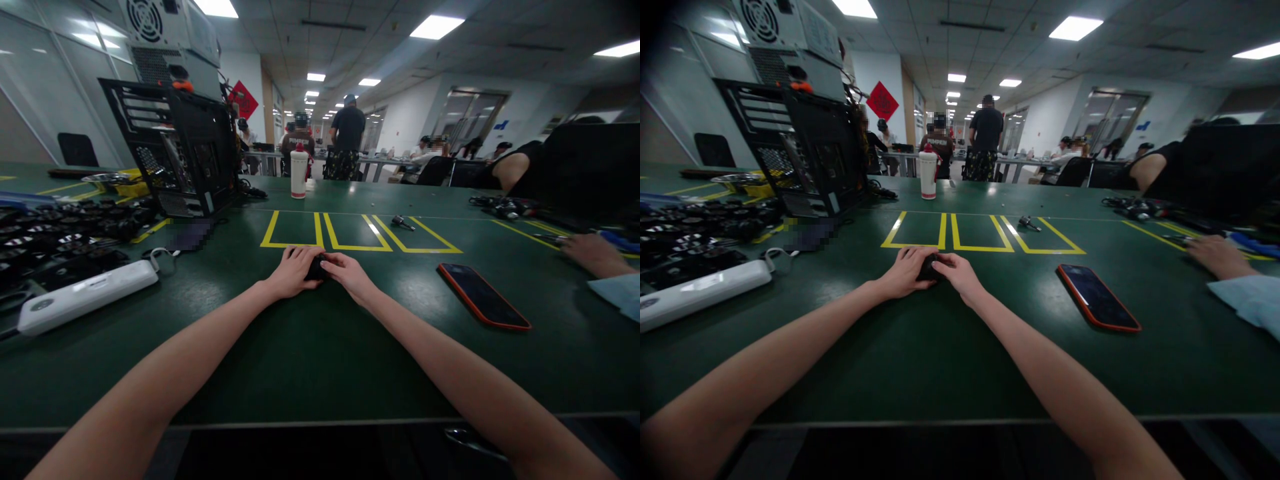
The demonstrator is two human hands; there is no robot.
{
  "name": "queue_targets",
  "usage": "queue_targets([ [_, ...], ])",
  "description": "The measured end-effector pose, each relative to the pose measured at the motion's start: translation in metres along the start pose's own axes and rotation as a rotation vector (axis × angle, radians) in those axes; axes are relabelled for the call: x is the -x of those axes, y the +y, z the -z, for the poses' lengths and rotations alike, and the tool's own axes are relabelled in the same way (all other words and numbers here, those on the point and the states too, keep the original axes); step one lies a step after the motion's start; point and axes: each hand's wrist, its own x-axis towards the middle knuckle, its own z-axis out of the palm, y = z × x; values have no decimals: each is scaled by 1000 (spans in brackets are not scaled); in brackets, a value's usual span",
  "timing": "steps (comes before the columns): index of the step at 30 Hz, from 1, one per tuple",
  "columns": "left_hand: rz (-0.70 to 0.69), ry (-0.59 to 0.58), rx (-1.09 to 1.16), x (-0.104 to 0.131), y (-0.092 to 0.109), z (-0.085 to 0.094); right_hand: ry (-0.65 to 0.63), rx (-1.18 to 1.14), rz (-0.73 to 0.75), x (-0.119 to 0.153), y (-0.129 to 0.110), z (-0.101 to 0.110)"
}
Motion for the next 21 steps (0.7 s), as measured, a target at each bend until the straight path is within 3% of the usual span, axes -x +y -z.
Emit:
queue_targets([
  [4, 4, -1, 12, 0, 0, -1, -28, 13, 64, 5, -1, 0],
  [12, 17, -13, 13, -1, 2, 1, 88, 27, 18, 1, -1, -4],
  [17, 15, -13, 8, 0, 1, 1, 10, -43, -38, -3, 2, -1],
  [21, 7, -9, 5, 0, 1, 1, -10, -18, 10, 1, 1, 1],
])
